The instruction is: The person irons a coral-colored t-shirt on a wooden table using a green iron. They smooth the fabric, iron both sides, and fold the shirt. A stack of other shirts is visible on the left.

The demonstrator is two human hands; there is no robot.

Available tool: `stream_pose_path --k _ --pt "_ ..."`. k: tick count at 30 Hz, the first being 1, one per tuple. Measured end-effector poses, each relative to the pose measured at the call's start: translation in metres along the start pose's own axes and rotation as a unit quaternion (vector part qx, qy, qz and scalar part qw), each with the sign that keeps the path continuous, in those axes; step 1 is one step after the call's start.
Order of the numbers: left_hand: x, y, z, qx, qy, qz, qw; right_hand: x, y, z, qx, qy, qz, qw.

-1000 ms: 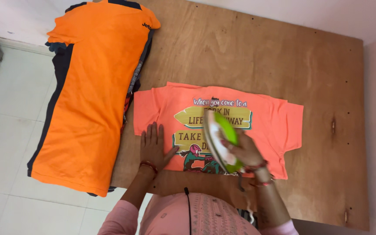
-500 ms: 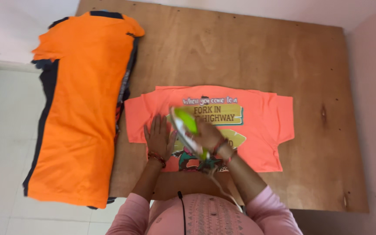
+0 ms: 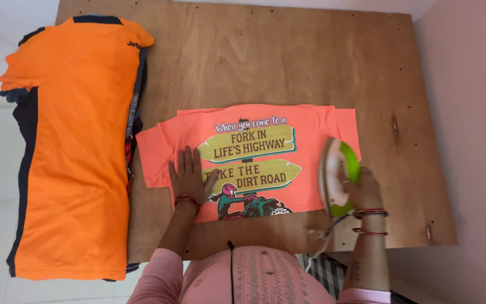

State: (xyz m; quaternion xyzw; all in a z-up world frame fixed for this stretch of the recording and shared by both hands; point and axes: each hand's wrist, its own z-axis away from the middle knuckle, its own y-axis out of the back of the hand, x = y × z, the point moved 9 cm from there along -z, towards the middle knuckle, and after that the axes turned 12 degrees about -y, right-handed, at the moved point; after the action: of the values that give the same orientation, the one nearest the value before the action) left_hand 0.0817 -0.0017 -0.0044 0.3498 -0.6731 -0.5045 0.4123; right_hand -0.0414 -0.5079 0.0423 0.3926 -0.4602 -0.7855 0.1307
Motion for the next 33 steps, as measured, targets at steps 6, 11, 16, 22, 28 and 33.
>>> stream_pose_path --k 6,11,16,22,28,33 --pt "-0.064 0.018 0.026 0.240 0.026 0.120 0.963 0.079 0.067 -0.024 0.005 -0.096 -0.036 0.995" --pt "-0.114 0.049 0.053 0.254 0.158 -0.006 0.954 0.106 0.110 -0.025 -0.003 -0.177 0.037 0.983" --pt "-0.118 0.034 0.046 0.154 0.241 0.023 0.958 0.055 0.137 -0.016 0.236 0.001 0.189 0.953" --pt "-0.179 -0.022 0.050 0.265 0.321 0.293 0.860 0.028 0.026 -0.053 0.184 0.091 0.050 0.977" --pt "-0.143 0.026 0.007 0.396 0.178 0.320 0.842 0.028 -0.030 -0.084 0.264 0.058 0.041 0.962" --pt "0.004 0.072 -0.030 0.195 -0.119 0.280 0.932 -0.039 -0.036 -0.055 0.236 0.145 -0.105 0.955"
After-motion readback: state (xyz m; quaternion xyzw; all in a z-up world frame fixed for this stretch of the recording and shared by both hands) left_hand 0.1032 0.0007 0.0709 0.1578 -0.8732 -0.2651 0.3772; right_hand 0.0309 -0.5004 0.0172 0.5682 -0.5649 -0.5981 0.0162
